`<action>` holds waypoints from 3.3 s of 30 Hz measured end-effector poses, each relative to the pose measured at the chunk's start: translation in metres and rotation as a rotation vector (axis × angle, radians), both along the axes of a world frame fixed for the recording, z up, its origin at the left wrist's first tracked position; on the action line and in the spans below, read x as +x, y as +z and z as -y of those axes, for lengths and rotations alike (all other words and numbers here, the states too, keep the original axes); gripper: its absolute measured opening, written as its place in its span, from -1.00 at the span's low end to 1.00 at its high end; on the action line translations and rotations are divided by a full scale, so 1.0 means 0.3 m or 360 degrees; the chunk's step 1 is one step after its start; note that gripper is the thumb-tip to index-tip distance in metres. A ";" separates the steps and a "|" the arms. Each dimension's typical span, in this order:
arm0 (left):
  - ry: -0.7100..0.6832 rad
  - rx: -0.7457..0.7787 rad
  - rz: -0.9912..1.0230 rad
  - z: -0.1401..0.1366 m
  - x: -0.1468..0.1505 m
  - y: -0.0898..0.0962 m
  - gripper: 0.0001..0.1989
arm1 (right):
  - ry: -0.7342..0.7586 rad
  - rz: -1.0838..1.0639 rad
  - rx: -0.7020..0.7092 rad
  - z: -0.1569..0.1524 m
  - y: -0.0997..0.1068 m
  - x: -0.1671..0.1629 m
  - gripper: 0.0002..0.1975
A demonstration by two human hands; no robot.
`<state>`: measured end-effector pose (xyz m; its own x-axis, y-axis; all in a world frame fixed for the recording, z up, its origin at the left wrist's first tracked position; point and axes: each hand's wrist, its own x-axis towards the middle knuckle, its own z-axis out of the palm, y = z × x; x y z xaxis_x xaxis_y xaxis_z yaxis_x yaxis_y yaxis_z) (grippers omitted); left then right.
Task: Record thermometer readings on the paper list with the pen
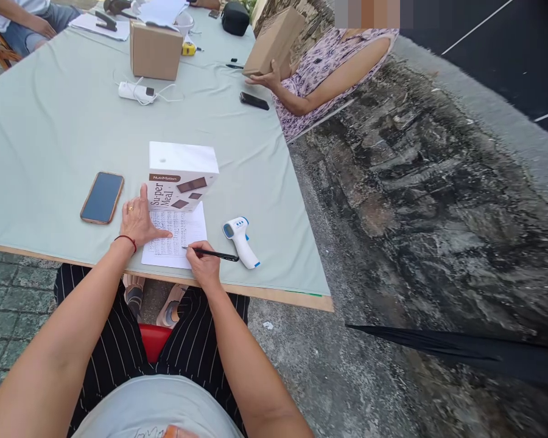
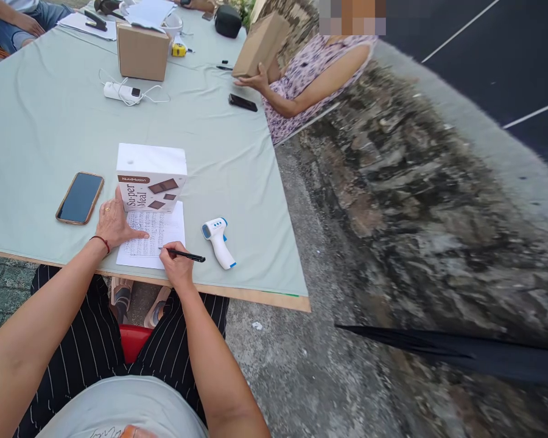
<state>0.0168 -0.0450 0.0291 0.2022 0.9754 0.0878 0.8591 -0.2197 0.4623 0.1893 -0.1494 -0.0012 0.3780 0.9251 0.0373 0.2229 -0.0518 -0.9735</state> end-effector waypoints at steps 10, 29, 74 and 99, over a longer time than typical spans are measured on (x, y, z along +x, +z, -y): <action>-0.0017 -0.0013 0.0024 -0.001 -0.002 -0.002 0.56 | 0.0042 0.0058 0.0030 -0.001 -0.005 0.003 -0.84; -0.0023 -0.0021 0.0008 0.000 -0.003 0.002 0.55 | 0.0024 0.0065 0.0011 0.002 -0.001 0.002 -0.85; -0.0039 0.0030 0.0052 -0.006 -0.007 -0.018 0.56 | -0.0093 0.0089 0.0039 0.008 -0.013 0.004 -0.87; 0.0001 0.0078 0.0241 -0.034 -0.037 -0.044 -0.10 | 0.0375 0.1200 0.0411 -0.126 -0.079 0.213 -0.55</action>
<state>0.0058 -0.0347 0.0159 0.1826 0.9693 0.1649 0.7805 -0.2449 0.5751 0.2533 -0.1116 -0.0248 -0.0357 0.9044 0.4253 0.7971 0.2825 -0.5337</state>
